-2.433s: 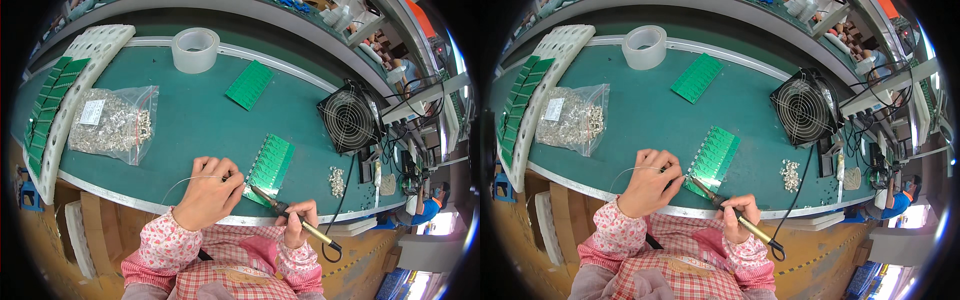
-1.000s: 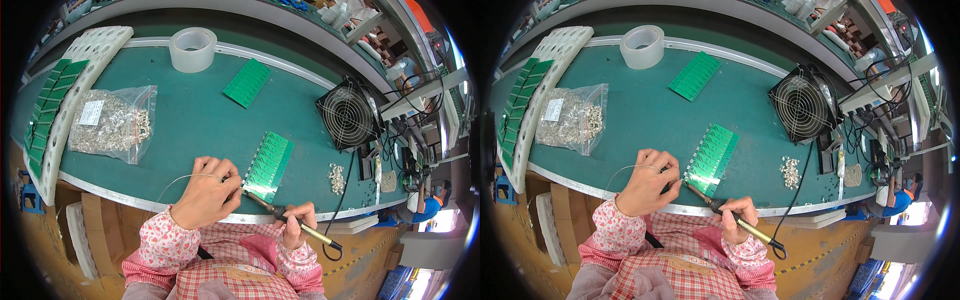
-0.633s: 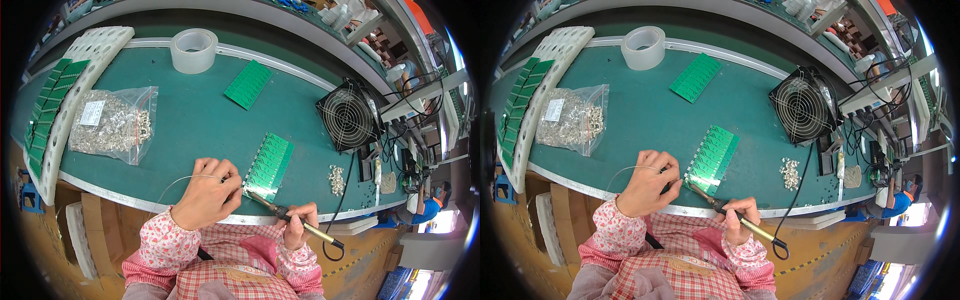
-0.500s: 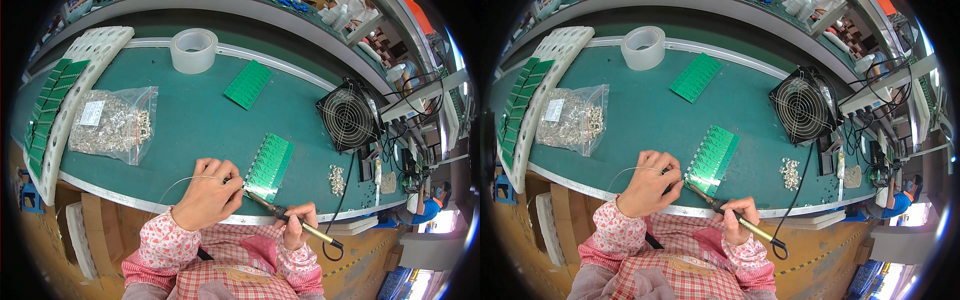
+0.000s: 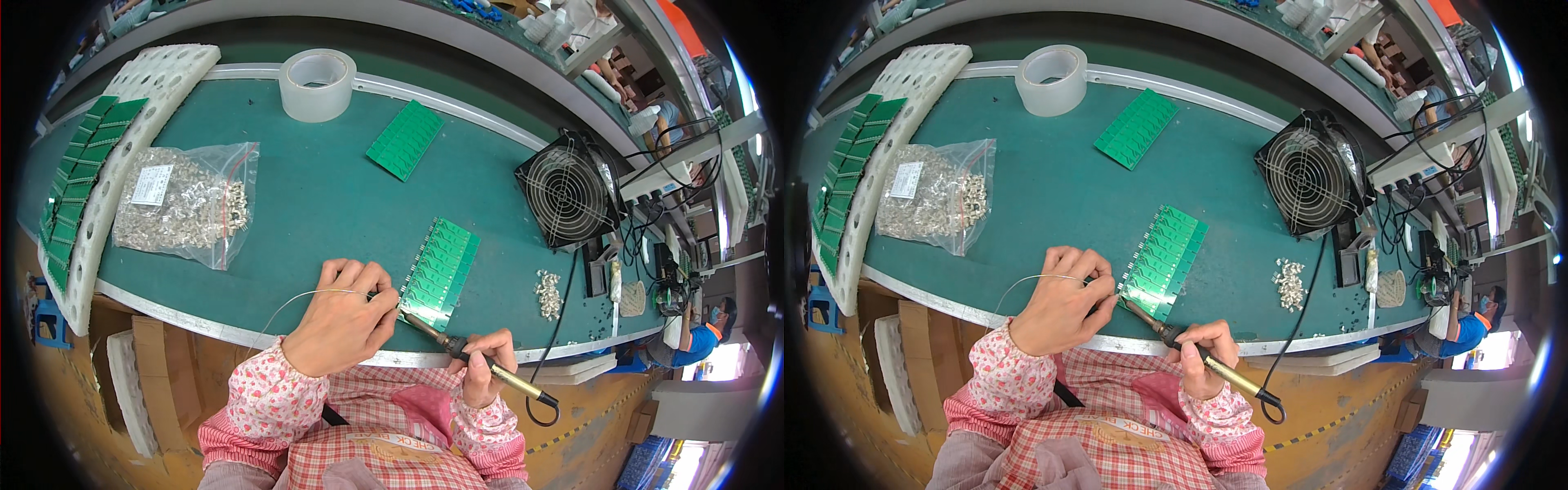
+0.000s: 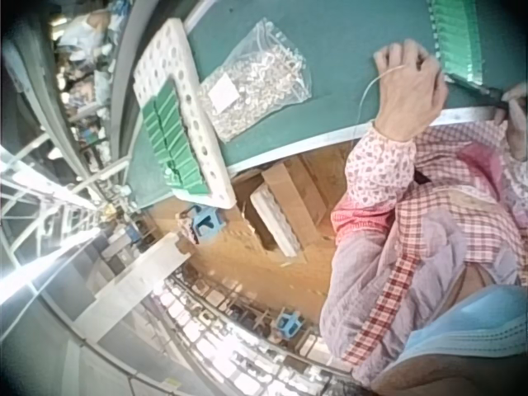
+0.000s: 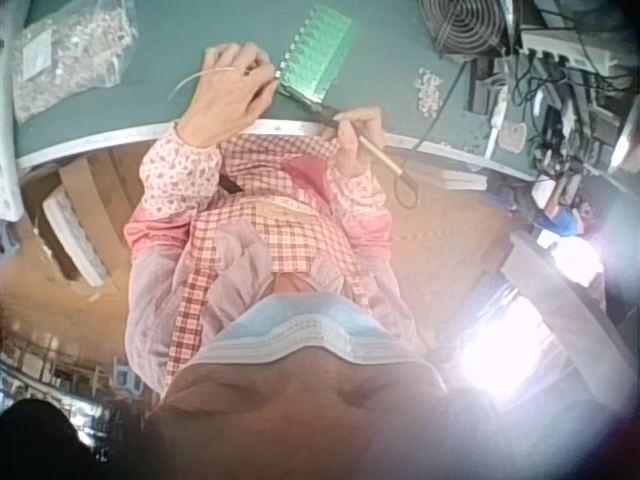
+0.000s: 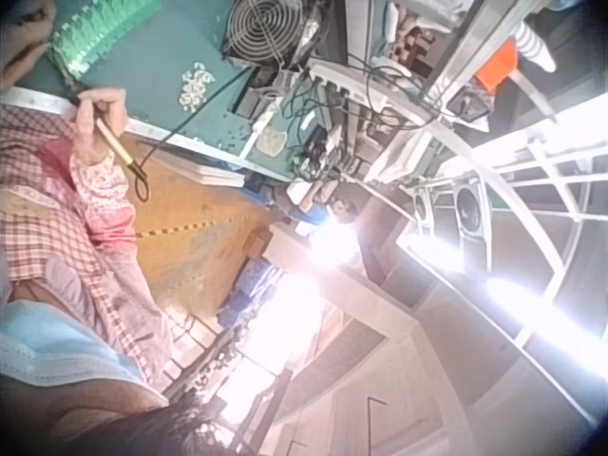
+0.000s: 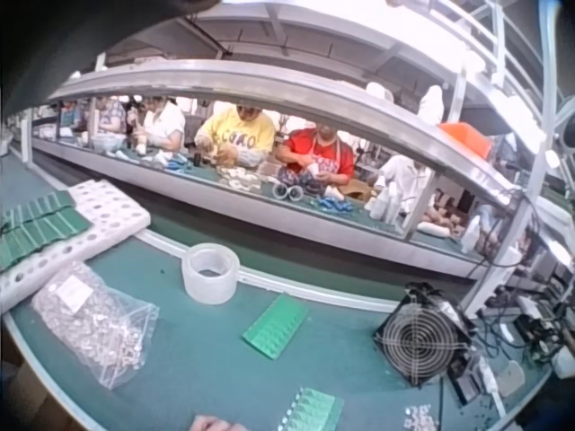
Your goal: The person inserts electronic components into a circuit board panel by hand, then solders the components onto the board using a soldering iron and solder wire.
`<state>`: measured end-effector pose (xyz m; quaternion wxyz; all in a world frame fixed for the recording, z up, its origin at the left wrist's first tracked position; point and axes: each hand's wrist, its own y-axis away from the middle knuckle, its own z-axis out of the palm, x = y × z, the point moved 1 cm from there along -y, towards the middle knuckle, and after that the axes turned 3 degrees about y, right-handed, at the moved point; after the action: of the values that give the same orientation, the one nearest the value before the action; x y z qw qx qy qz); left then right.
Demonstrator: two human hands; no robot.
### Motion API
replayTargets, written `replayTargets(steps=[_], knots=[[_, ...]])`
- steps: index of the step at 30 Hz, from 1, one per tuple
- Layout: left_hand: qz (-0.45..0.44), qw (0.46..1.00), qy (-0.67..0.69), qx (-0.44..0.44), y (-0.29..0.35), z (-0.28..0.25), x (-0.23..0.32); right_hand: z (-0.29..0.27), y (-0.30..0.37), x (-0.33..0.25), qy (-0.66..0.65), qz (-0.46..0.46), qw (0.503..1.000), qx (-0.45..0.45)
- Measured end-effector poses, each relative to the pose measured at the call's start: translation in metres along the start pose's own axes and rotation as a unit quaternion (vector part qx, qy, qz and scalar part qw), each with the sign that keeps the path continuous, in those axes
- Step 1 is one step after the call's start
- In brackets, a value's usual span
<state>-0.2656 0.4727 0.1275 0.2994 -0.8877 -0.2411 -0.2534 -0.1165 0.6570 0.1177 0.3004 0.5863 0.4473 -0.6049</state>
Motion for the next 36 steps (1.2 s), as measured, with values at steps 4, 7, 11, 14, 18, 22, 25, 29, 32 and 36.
replayTargets(steps=[4, 7, 11, 14, 18, 22, 25, 29, 32, 36], knots=[[-0.021, 0.999, 0.019, 0.021, 0.001, -0.003, -0.001, -0.001, 0.006, 0.0, 0.01, -0.009, 1.0, 0.021], [-0.049, 0.998, 0.006, 0.045, 0.006, -0.008, 0.001, -0.004, 0.01, -0.003, 0.01, -0.055, 0.996, 0.063], [-0.01, 0.999, -0.021, 0.027, 0.016, -0.008, 0.02, -0.004, 0.007, -0.013, 0.147, -0.16, 0.976, 0.03], [0.037, 0.999, -0.001, 0.004, 0.02, 0.003, 0.044, 0.002, 0.007, -0.024, 0.3, -0.164, 0.939, -0.02], [0.041, 0.998, 0.034, 0.016, 0.022, 0.013, 0.058, 0.009, 0.007, -0.026, 0.342, -0.158, 0.925, -0.052], [0.02, 1.0, -0.018, 0.013, 0.031, 0.005, 0.045, -0.005, -0.004, -0.023, 0.321, -0.145, 0.934, -0.055], [-0.006, 0.999, -0.042, 0.006, 0.04, -0.004, 0.032, -0.014, -0.029, -0.022, 0.308, -0.184, 0.932, -0.046], [-0.079, 0.993, 0.048, 0.069, 0.046, -0.007, 0.022, -0.02, -0.083, -0.019, 0.45, -0.233, 0.861, -0.038], [-0.121, 0.978, 0.118, 0.123, 0.048, -0.007, 0.021, -0.015, -0.109, -0.012, 0.473, -0.259, 0.841, -0.057], [-0.183, 0.949, 0.204, 0.159, 0.052, -0.01, 0.018, -0.008, -0.104, -0.009, 0.429, -0.2, 0.879, -0.065]])
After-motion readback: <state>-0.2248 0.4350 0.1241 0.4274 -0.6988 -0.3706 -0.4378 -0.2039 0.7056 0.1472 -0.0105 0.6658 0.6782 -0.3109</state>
